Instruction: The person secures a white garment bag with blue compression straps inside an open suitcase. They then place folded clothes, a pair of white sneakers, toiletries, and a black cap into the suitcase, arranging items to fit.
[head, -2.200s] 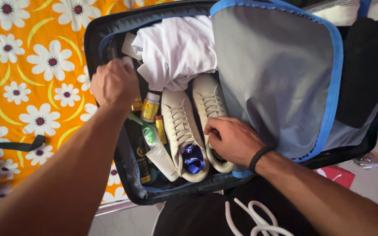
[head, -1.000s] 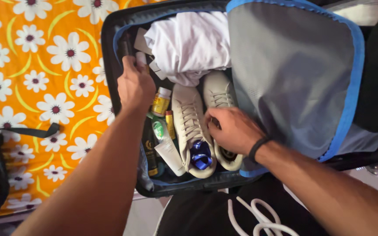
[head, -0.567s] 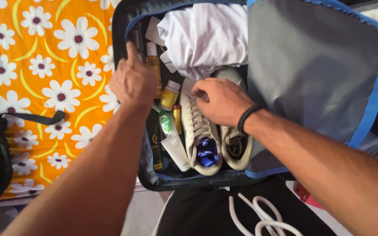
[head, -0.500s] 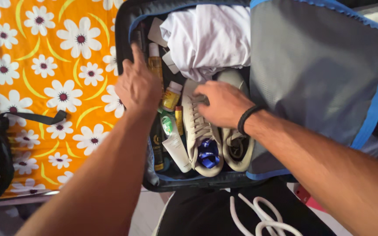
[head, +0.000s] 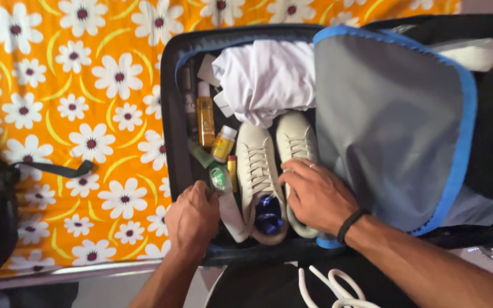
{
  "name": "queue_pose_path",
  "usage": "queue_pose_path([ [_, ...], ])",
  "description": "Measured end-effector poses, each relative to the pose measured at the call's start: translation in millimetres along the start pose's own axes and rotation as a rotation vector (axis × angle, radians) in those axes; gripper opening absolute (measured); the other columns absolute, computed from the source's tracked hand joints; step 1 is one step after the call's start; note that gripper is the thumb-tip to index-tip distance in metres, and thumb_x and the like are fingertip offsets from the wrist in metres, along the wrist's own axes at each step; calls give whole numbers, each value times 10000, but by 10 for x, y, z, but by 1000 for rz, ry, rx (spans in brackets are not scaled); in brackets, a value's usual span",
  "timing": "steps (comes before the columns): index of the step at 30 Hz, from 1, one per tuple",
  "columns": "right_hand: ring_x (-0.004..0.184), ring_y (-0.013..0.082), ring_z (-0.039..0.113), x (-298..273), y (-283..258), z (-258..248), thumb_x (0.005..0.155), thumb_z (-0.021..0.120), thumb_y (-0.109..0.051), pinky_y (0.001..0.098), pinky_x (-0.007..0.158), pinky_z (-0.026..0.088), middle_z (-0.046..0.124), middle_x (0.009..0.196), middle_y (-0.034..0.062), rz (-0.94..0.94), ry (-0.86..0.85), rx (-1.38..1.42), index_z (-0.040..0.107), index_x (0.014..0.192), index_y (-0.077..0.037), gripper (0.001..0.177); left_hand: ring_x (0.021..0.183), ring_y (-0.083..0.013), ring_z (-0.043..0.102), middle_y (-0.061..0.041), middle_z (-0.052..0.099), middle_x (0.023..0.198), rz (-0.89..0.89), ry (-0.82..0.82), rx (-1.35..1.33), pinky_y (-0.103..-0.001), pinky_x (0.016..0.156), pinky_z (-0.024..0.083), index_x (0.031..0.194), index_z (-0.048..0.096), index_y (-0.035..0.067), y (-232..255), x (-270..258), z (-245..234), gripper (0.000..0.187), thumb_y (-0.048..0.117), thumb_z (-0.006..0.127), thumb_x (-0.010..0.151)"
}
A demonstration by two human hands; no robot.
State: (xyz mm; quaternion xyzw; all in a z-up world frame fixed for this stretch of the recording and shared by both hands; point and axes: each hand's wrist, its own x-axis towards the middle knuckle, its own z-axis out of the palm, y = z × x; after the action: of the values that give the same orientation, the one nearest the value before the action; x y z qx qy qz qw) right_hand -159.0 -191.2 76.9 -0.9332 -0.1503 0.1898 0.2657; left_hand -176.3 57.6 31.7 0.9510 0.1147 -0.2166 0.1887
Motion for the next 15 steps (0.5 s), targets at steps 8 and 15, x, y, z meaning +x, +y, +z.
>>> queue_pose_path([
  [8, 924, 307, 670, -314, -146, -136, 851, 593, -126, 458, 818, 522, 662, 966, 69, 135, -33, 30, 688, 930, -105, 125, 986, -451, 695, -214, 746, 1035, -256, -28, -48, -535, 884, 525, 1017, 684, 84, 258, 42, -20, 435, 491, 546, 947],
  [15, 910, 299, 682, -586, -286, -103, 841, 621, -152, 444, 806, 529, 667, 957, 54, 201, -50, 81, 689, 899, -111, 99, 1104, -355, 700, -157, 730, 1139, -311, -187, 49, -448, 940, 543, 1144, 738, 102, 497, 293, -141, 648, 640, 675, 789],
])
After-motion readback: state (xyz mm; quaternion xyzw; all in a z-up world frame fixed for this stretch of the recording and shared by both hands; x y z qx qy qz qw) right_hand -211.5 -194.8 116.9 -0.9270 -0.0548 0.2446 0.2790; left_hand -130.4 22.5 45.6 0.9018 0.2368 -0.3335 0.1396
